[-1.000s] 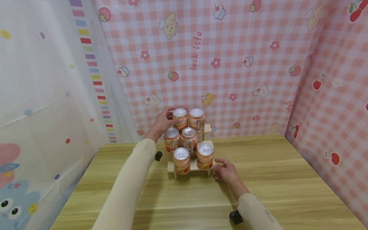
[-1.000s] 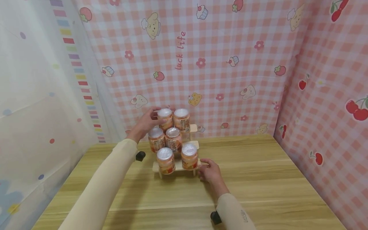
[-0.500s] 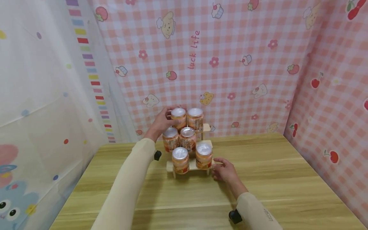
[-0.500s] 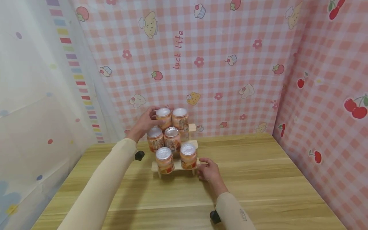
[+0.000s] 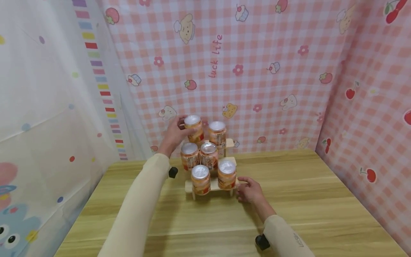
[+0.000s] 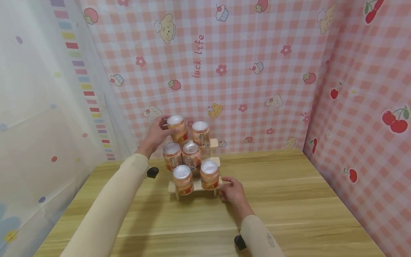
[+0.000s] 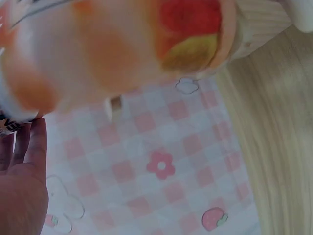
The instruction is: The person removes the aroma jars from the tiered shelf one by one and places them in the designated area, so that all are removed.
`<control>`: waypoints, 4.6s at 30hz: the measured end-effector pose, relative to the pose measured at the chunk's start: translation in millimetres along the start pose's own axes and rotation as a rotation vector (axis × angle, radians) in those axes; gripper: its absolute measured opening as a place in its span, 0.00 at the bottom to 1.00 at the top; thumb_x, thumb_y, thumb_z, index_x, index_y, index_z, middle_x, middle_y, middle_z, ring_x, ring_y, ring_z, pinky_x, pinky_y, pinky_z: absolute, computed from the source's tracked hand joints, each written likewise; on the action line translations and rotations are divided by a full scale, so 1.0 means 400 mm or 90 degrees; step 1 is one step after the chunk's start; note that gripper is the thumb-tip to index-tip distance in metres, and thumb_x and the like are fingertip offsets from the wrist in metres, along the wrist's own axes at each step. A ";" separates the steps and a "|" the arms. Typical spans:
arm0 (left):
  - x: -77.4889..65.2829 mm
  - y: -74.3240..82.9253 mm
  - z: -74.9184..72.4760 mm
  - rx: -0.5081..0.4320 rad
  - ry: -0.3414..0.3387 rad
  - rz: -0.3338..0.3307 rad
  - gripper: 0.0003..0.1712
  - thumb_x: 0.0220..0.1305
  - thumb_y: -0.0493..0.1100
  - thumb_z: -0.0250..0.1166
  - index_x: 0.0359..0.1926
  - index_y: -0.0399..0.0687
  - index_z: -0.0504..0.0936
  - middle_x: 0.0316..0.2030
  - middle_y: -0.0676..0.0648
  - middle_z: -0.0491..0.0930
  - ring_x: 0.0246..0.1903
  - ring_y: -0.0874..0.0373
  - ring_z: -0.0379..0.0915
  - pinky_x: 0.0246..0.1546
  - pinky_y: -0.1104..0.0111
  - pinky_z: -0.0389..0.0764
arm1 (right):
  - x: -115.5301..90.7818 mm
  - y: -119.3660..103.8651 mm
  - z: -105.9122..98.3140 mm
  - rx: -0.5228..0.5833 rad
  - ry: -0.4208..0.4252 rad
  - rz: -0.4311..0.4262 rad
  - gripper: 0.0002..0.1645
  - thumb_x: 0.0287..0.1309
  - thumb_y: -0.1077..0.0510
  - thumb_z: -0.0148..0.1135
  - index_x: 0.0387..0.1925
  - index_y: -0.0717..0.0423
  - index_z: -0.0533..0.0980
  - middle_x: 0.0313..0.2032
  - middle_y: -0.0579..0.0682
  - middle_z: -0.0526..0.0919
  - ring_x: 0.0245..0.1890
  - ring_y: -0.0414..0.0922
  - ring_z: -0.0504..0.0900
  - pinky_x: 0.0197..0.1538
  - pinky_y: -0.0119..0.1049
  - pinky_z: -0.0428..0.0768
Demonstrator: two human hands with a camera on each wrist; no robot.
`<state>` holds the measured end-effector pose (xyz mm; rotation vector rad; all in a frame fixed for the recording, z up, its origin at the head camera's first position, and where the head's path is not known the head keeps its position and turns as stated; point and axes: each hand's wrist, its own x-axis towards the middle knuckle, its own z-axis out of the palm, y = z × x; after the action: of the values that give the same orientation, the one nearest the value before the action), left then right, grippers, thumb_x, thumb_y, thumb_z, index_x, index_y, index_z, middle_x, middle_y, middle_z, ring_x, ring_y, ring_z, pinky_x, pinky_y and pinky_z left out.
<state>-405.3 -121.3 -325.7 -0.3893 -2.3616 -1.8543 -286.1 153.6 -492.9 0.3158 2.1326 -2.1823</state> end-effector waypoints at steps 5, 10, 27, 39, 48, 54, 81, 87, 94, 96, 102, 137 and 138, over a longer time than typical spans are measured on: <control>0.000 0.020 -0.034 -0.020 0.025 0.022 0.40 0.58 0.41 0.74 0.68 0.44 0.65 0.61 0.41 0.72 0.60 0.46 0.70 0.59 0.54 0.73 | 0.003 -0.004 -0.003 -0.002 0.009 0.000 0.22 0.65 0.69 0.58 0.60 0.66 0.71 0.31 0.52 0.83 0.27 0.44 0.82 0.29 0.38 0.82; -0.007 0.031 -0.073 -0.014 0.054 0.020 0.40 0.57 0.42 0.75 0.67 0.45 0.66 0.62 0.42 0.72 0.60 0.48 0.70 0.58 0.54 0.73 | 0.002 -0.005 -0.007 0.000 0.002 0.000 0.22 0.65 0.70 0.56 0.60 0.66 0.70 0.31 0.51 0.83 0.27 0.44 0.82 0.29 0.37 0.81; -0.118 0.038 -0.184 0.036 0.067 0.026 0.39 0.60 0.49 0.73 0.67 0.50 0.65 0.61 0.44 0.71 0.58 0.50 0.69 0.42 0.62 0.78 | 0.004 -0.012 -0.006 -0.017 0.002 -0.002 0.22 0.65 0.68 0.57 0.61 0.66 0.70 0.29 0.50 0.82 0.26 0.43 0.81 0.29 0.38 0.82; -0.304 0.007 -0.208 0.051 -0.003 0.001 0.39 0.60 0.42 0.73 0.67 0.41 0.63 0.60 0.39 0.70 0.56 0.47 0.70 0.45 0.70 0.79 | -0.007 -0.015 0.001 -0.029 -0.007 0.007 0.24 0.65 0.68 0.57 0.62 0.65 0.70 0.37 0.58 0.83 0.28 0.44 0.82 0.32 0.38 0.83; -0.436 -0.093 -0.138 -0.004 -0.040 -0.012 0.36 0.56 0.33 0.73 0.64 0.36 0.67 0.55 0.35 0.74 0.50 0.50 0.76 0.47 0.67 0.80 | -0.015 -0.007 0.001 -0.025 -0.006 0.012 0.24 0.65 0.69 0.56 0.62 0.65 0.69 0.39 0.61 0.82 0.29 0.46 0.81 0.33 0.40 0.83; -0.491 -0.164 -0.068 -0.027 -0.047 -0.037 0.36 0.52 0.32 0.75 0.61 0.36 0.70 0.52 0.38 0.76 0.51 0.51 0.75 0.51 0.65 0.78 | -0.010 -0.001 0.002 -0.022 -0.003 0.006 0.25 0.64 0.70 0.56 0.62 0.66 0.69 0.37 0.60 0.83 0.27 0.45 0.81 0.31 0.39 0.82; -0.533 -0.251 0.058 -0.042 -0.148 -0.053 0.38 0.48 0.34 0.79 0.59 0.37 0.70 0.54 0.40 0.76 0.58 0.42 0.70 0.59 0.51 0.73 | -0.009 -0.008 0.003 -0.021 -0.002 0.010 0.23 0.64 0.69 0.56 0.61 0.65 0.70 0.35 0.57 0.82 0.27 0.45 0.82 0.30 0.38 0.82; -0.532 -0.260 0.063 -0.046 -0.142 -0.061 0.38 0.48 0.33 0.79 0.59 0.36 0.70 0.55 0.39 0.75 0.58 0.42 0.70 0.59 0.52 0.73 | -0.009 -0.010 0.001 -0.014 -0.009 0.012 0.24 0.64 0.70 0.56 0.62 0.65 0.69 0.36 0.59 0.82 0.28 0.45 0.82 0.31 0.38 0.82; -0.535 -0.273 0.063 -0.042 -0.159 -0.046 0.39 0.48 0.30 0.77 0.59 0.33 0.68 0.56 0.35 0.73 0.56 0.39 0.72 0.59 0.53 0.74 | -0.006 -0.009 -0.003 -0.010 -0.016 0.010 0.24 0.64 0.70 0.56 0.62 0.66 0.69 0.34 0.56 0.83 0.27 0.44 0.82 0.30 0.38 0.82; -0.536 -0.275 0.062 -0.028 -0.163 -0.040 0.39 0.49 0.31 0.77 0.60 0.33 0.67 0.57 0.35 0.73 0.57 0.39 0.72 0.60 0.51 0.72 | -0.007 -0.008 -0.002 -0.013 -0.018 0.009 0.24 0.65 0.69 0.56 0.62 0.66 0.69 0.34 0.57 0.83 0.27 0.44 0.82 0.30 0.38 0.82; -0.530 -0.271 0.051 -0.007 -0.143 -0.030 0.40 0.52 0.37 0.77 0.63 0.35 0.67 0.57 0.39 0.74 0.59 0.44 0.69 0.60 0.52 0.70 | -0.009 -0.012 0.000 -0.013 -0.014 0.009 0.24 0.65 0.68 0.57 0.62 0.65 0.69 0.35 0.58 0.83 0.27 0.44 0.82 0.30 0.38 0.82; -0.076 0.029 -0.034 0.037 -0.062 -0.011 0.44 0.63 0.51 0.70 0.74 0.51 0.60 0.64 0.42 0.69 0.65 0.47 0.65 0.64 0.53 0.67 | -0.013 -0.006 0.001 -0.011 -0.002 0.001 0.23 0.64 0.69 0.58 0.60 0.66 0.70 0.30 0.55 0.82 0.25 0.44 0.81 0.29 0.39 0.82; -0.065 0.037 -0.028 0.039 -0.069 -0.013 0.44 0.63 0.52 0.70 0.74 0.51 0.59 0.65 0.42 0.68 0.65 0.47 0.64 0.64 0.53 0.67 | -0.012 -0.006 0.000 -0.012 -0.001 0.002 0.23 0.64 0.69 0.58 0.60 0.66 0.70 0.30 0.55 0.82 0.26 0.44 0.81 0.29 0.39 0.82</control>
<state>-377.1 -132.2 -315.6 -0.4723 -2.4943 -1.8067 -281.8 153.2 -489.6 0.3167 2.1488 -2.1596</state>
